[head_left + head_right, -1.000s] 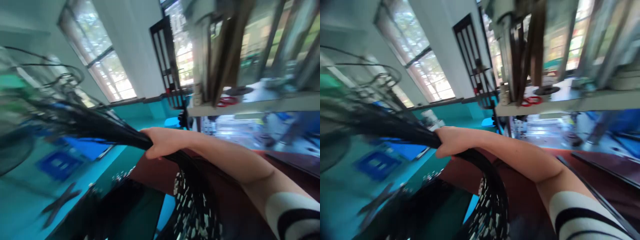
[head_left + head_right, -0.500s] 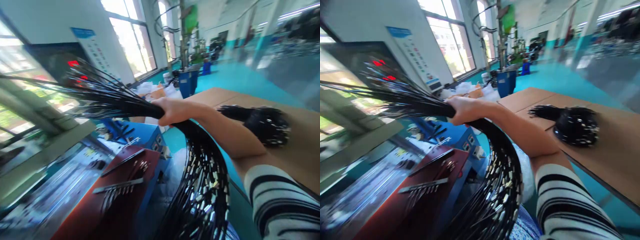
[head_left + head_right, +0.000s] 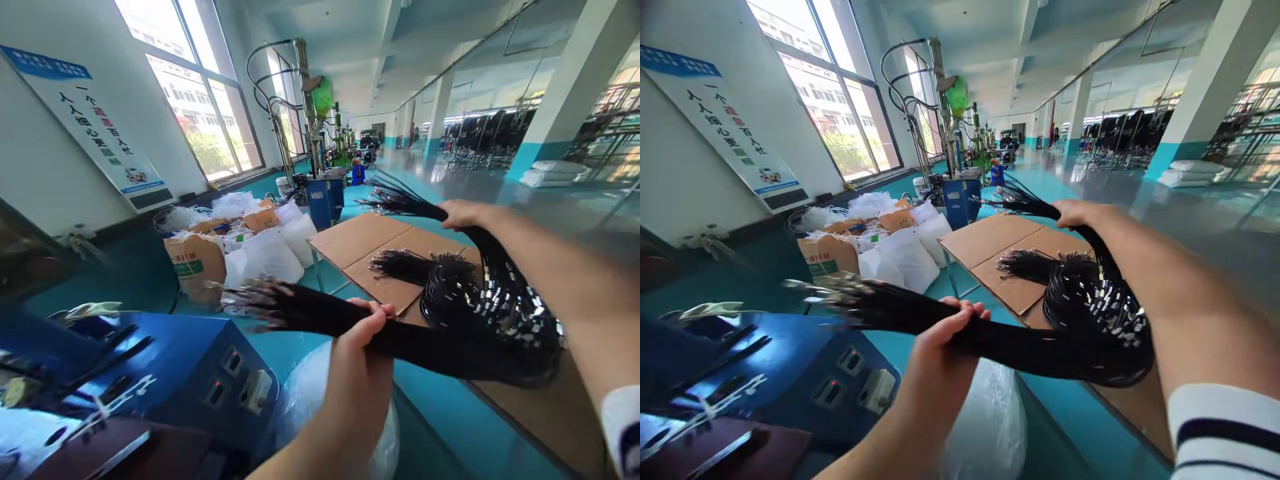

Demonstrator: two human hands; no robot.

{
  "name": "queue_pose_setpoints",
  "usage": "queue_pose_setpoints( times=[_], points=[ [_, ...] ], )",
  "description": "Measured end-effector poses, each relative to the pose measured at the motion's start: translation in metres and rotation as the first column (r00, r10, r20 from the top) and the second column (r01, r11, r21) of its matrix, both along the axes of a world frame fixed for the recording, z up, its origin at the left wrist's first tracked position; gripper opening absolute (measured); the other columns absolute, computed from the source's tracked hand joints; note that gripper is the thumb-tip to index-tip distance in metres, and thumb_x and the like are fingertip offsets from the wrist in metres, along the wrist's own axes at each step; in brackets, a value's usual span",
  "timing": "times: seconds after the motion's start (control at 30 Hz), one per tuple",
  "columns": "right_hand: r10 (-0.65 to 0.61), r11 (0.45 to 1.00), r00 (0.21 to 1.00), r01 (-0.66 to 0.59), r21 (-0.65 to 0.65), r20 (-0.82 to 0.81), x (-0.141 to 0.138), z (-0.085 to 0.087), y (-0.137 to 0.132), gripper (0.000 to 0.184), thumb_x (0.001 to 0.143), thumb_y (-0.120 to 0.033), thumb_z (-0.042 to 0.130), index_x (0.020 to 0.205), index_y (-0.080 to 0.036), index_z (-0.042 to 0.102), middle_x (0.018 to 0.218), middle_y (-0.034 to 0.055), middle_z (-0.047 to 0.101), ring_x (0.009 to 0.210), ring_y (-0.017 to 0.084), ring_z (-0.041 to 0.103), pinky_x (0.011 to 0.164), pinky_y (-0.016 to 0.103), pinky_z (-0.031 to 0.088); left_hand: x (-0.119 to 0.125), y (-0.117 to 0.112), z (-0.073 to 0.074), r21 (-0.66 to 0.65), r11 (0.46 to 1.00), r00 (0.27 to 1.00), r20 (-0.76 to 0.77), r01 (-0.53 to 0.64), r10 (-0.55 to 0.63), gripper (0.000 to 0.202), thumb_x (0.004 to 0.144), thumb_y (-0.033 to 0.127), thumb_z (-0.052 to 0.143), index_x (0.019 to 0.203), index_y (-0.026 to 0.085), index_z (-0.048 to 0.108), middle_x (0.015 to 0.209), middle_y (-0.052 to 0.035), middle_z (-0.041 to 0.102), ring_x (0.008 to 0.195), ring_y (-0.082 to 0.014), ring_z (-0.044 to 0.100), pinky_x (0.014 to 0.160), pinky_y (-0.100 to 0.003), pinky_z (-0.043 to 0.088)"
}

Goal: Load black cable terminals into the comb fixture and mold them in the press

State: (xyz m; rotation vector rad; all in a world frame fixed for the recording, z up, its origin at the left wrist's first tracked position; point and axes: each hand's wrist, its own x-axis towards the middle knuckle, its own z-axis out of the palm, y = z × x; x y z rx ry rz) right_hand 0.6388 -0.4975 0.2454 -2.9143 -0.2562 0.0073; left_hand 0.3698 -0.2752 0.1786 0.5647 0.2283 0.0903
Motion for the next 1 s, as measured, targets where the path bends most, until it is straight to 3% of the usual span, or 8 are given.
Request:
queue_pose_setpoints(
  times=[0.17,0.3,0.37,0.43,0.5,0.6,0.77,1.0],
  points=[
    [-0.011,1.000,0.998,0.012,0.017,-0.066,0.029,-0.058,0.008,0.042,0.044,0.006,0.072,0.080,-0.012,0.064,0.077,0.0124,0.063,0.089,0.036,0.058,0.080,0.044,0.041,0.063,-0.036,-0.034,-0.230,0.973,0.983,-0.184,-0.027,-0.016,0.021,0.062,0.002,0.056,0.074,0.018,0.050,0.067,0.0005,0.054,0.069,-0.0131,0.060,0.072,-0.027,0.048],
    [0.213,0.969,0.955,-0.179,0.170,-0.205,-0.004,-0.090,0.027,0.024,0.065,-0.020,0.070,0.088,-0.013,0.068,0.096,0.0132,0.065,0.099,0.031,0.057,0.090,0.039,0.041,0.094,-0.032,-0.057,-0.185,0.977,0.948,-0.317,-0.102,0.039,0.019,0.066,0.000,0.051,0.070,0.018,0.047,0.061,0.0007,0.052,0.061,-0.0128,0.058,0.065,-0.026,0.047],
    [0.420,0.893,0.849,-0.323,0.314,-0.321,-0.039,-0.093,0.034,0.033,0.078,-0.035,0.057,0.105,-0.018,0.065,0.098,0.0075,0.066,0.097,0.024,0.060,0.088,0.034,0.044,0.103,-0.028,-0.060,-0.160,0.978,0.932,-0.356,-0.130,0.066,0.018,0.068,0.000,0.050,0.067,0.017,0.046,0.058,0.0010,0.050,0.059,-0.0124,0.057,0.065,-0.026,0.047],
    [0.734,0.669,0.547,-0.478,0.570,-0.403,-0.076,-0.094,0.038,0.059,0.078,-0.041,0.056,0.131,-0.019,0.047,0.118,0.0080,0.058,0.110,0.025,0.053,0.093,0.036,0.042,0.109,-0.028,-0.057,-0.140,0.980,0.925,-0.370,-0.144,0.083,0.017,0.069,0.001,0.049,0.065,0.017,0.046,0.058,0.0007,0.050,0.058,-0.0114,0.056,0.065,-0.025,0.047],
    [0.763,0.614,0.585,-0.521,0.593,-0.276,-0.109,-0.098,0.044,0.088,0.064,-0.036,0.070,0.141,-0.017,0.031,0.137,0.0107,0.041,0.125,0.027,0.037,0.103,0.037,0.032,0.112,-0.032,-0.050,-0.120,0.985,0.932,-0.354,-0.125,0.075,0.015,0.072,0.004,0.050,0.063,0.016,0.048,0.060,-0.0006,0.052,0.058,-0.0106,0.056,0.067,-0.024,0.047],
    [0.653,0.661,0.754,-0.519,0.543,-0.075,-0.134,-0.104,0.053,0.097,0.055,-0.025,0.075,0.140,-0.014,0.029,0.136,0.0143,0.041,0.125,0.031,0.037,0.103,0.041,0.032,0.114,-0.040,-0.034,-0.074,0.991,0.948,-0.305,-0.114,0.086,0.012,0.076,0.010,0.052,0.065,0.015,0.051,0.062,-0.0012,0.054,0.058,-0.0099,0.055,0.069,-0.024,0.047],
    [0.437,0.633,0.898,-0.263,0.728,-0.055,-0.107,-0.093,0.048,0.033,0.063,-0.016,0.060,0.095,-0.017,0.057,0.062,-0.0026,0.061,0.053,0.017,0.058,0.049,0.026,0.047,0.118,-0.038,-0.005,0.129,0.990,0.999,0.003,0.048,-0.049,0.017,0.070,0.014,0.065,0.084,0.015,0.057,0.082,-0.0024,0.061,0.081,-0.0115,0.059,0.083,-0.023,0.042],
    [-0.331,0.246,0.937,0.201,0.948,-0.112,0.006,-0.078,-0.007,0.015,0.071,-0.009,0.060,0.063,-0.015,0.049,0.039,-0.0042,0.046,0.036,0.011,0.048,0.041,0.023,0.045,0.119,0.015,-0.044,0.475,0.818,0.946,-0.172,0.323,-0.273,0.030,0.064,0.020,0.067,0.091,0.016,0.054,0.080,-0.0052,0.061,0.069,-0.0151,0.061,0.067,-0.028,0.044]
  ],
)
